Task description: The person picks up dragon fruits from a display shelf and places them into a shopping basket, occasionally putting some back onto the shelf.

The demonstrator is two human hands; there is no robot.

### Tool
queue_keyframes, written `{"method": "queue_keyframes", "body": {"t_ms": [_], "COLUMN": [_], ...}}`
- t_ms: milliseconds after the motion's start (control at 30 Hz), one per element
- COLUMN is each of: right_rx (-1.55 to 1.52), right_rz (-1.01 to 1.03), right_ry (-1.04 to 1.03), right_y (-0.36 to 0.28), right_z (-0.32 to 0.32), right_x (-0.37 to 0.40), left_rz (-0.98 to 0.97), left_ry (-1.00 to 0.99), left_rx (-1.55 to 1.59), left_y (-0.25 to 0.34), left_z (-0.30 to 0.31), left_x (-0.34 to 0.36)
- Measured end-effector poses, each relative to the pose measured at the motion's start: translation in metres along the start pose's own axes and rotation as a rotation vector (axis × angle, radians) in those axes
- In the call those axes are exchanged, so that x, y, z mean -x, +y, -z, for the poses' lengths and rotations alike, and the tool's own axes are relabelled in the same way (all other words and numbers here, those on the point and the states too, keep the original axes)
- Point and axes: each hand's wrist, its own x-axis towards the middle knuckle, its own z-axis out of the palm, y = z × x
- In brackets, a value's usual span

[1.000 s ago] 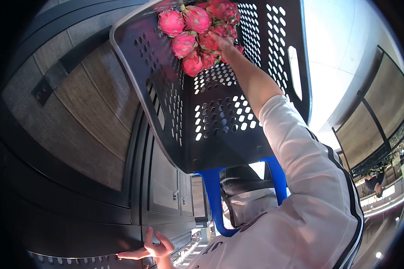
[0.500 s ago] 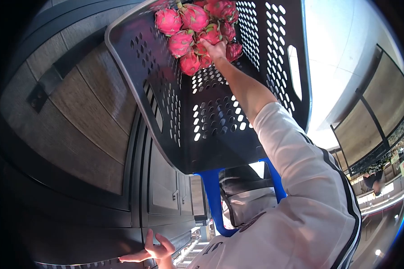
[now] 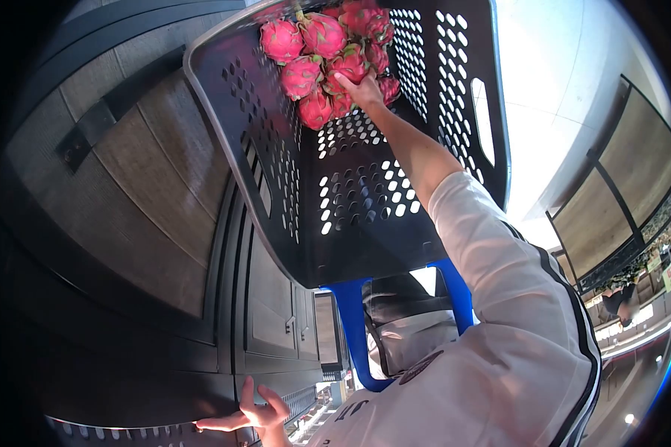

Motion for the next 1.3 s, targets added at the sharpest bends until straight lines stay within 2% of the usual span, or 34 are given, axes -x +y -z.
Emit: {"method": "queue_keyframes", "body": {"t_ms": [133,233,300,367,433,500,567,600,700,800,900,967,1067,1133,1200,1233,1300], "right_rx": [-0.003,0.036,0.097,0.211,0.173,0.218,0.049,0.081,0.132,0.213,0.108,0.042,-0.053,-0.085,-0.094,-0.197,-0.109], "right_rz": [0.044,0.066,-0.012,0.109,0.142,0.088,0.017,0.033,0.134,0.175,0.252,0.532,0.69,0.762,0.936,0.918,0.956], "right_ry": [-0.012,-0.071,-0.112,-0.076,-0.156,-0.285,-0.401,-0.449,-0.513,-0.476,-0.405,-0.361,-0.347,-0.36,-0.365,-0.418,-0.431], "right_y": [0.005,0.044,0.031,0.05,0.06,0.05,0.042,0.035,0.001,-0.048,-0.098,-0.137,-0.2,-0.236,-0.273,-0.292,-0.337], "right_z": [0.005,0.001,0.026,0.032,0.046,0.068,0.09,0.101,0.141,0.17,0.194,0.205,0.213,0.211,0.207,0.203,0.207], "right_x": [0.019,0.022,0.058,0.082,0.11,0.137,0.165,0.176,0.206,0.228,0.245,0.257,0.293,0.311,0.337,0.35,0.385], "left_rz": [0.007,0.03,0.052,0.08,0.065,0.094,0.121,0.127,0.148,0.123,0.074,0.069,0.036,0.027,0.021,0.027,0.015], "left_ry": [0.014,0.026,0.039,0.055,0.046,0.08,0.093,0.1,0.101,0.129,0.211,0.198,0.336,0.311,0.317,0.347,0.347], "left_rx": [0.0,0.001,0.001,0.004,-0.027,0.006,0.049,0.065,0.125,0.244,0.291,0.334,0.353,0.367,0.393,0.397,0.383], "left_y": [0.0,0.002,0.003,0.004,0.003,0.002,0.004,0.005,0.006,0.003,0.0,-0.001,-0.002,-0.005,-0.005,-0.005,-0.005], "left_z": [-0.002,-0.003,-0.003,-0.002,-0.002,-0.009,-0.011,-0.011,-0.006,-0.004,0.001,0.005,0.006,0.006,0.007,0.003,-0.003], "left_x": [-0.004,-0.01,-0.016,-0.019,-0.017,-0.013,-0.012,-0.013,-0.018,-0.019,-0.02,-0.018,-0.015,-0.012,-0.01,-0.008,-0.009]}}
